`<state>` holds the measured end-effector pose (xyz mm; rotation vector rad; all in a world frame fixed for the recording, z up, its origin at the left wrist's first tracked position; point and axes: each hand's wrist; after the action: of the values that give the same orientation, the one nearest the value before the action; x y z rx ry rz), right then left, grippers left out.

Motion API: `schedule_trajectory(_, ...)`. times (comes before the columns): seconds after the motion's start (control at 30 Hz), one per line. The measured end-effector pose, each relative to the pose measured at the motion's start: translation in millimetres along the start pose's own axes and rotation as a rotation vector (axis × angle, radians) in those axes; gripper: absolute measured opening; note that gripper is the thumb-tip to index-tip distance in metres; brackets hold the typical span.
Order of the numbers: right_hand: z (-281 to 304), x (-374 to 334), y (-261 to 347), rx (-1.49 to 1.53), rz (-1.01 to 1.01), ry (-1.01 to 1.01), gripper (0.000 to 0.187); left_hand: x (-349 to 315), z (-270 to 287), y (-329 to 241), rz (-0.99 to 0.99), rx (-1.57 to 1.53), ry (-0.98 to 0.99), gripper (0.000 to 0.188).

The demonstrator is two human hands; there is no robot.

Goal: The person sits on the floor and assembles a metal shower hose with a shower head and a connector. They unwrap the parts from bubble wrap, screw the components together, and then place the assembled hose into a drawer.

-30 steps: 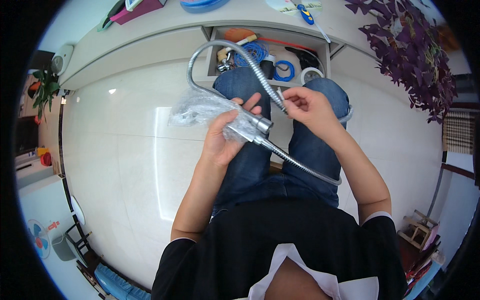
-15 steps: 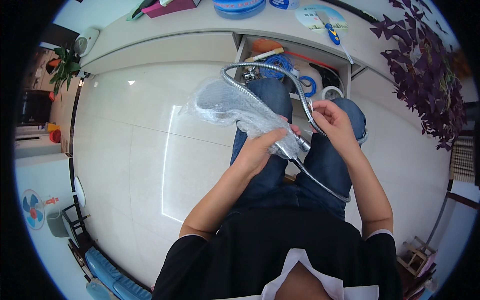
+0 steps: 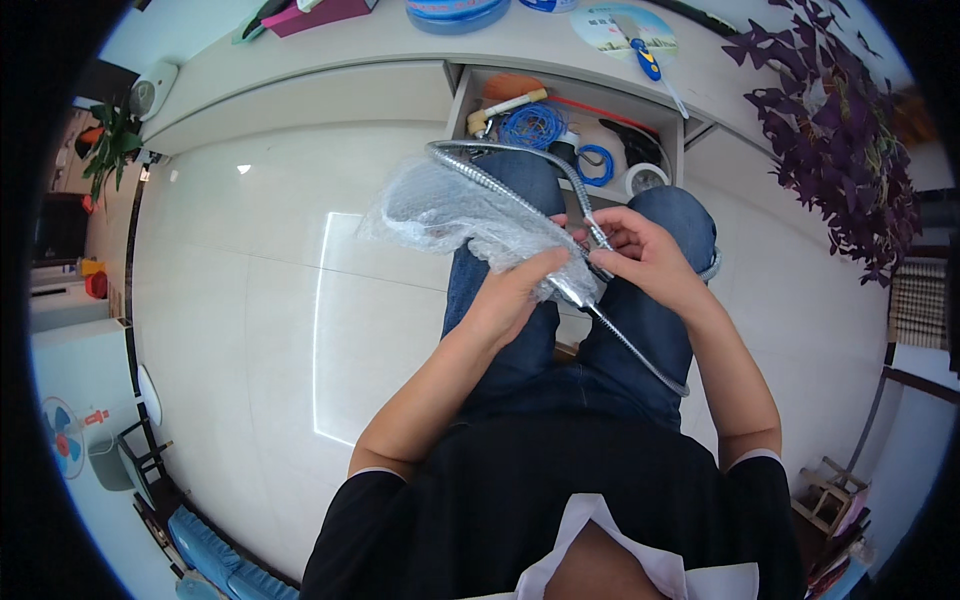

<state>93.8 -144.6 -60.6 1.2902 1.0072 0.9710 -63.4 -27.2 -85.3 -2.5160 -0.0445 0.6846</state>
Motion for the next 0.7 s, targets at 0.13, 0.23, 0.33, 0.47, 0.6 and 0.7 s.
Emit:
schedule_trajectory(0.13, -2.9, -1.1, -9.3, -0.162, 0.031, 0.001, 0.039, -1.8, 2.2, 0.8, 0.034, -0.019, -0.033, 0.048)
schedule_trajectory(0.23, -3.0, -0.8, -14.4, -0.274, 0.051, -0.027, 0.037, -2.3, 5.8, 4.2, 0.03, 0.013, -0.073, 0.045)
schedule_trajectory(0.33, -1.3, 0.1, -13.4, -0.268, 0.041, -0.049, 0.036, -7.0, 9.4, 6.6, 0.058, 0.031, -0.106, 0.044)
schedule_trajectory(0.47, 4.4, 0.2, -16.8, -0.284, 0.055, -0.06, 0.037, -17.6, 1.2, 1.3, 0.097, 0.048, -0.122, 0.044)
schedule_trajectory(0.6, 8.4, -1.1, -16.1, -0.269, 0.083, -0.087, 0.038, -25.3, -5.1, -0.4, 0.146, 0.072, -0.18, 0.045)
schedule_trajectory(0.7, 8.1, -2.9, -11.0, -0.248, 0.085, -0.099, 0.036, -30.7, -2.9, 6.3, 0.13, -0.006, -0.207, 0.035)
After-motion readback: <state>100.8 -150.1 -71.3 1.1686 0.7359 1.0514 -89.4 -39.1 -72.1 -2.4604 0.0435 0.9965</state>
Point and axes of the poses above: each hand's wrist, its own x-axis towards the middle knuckle, its own z-axis out of the back of the hand, y = z × x, and after that the axes turned 11 degrees about z, right-handed
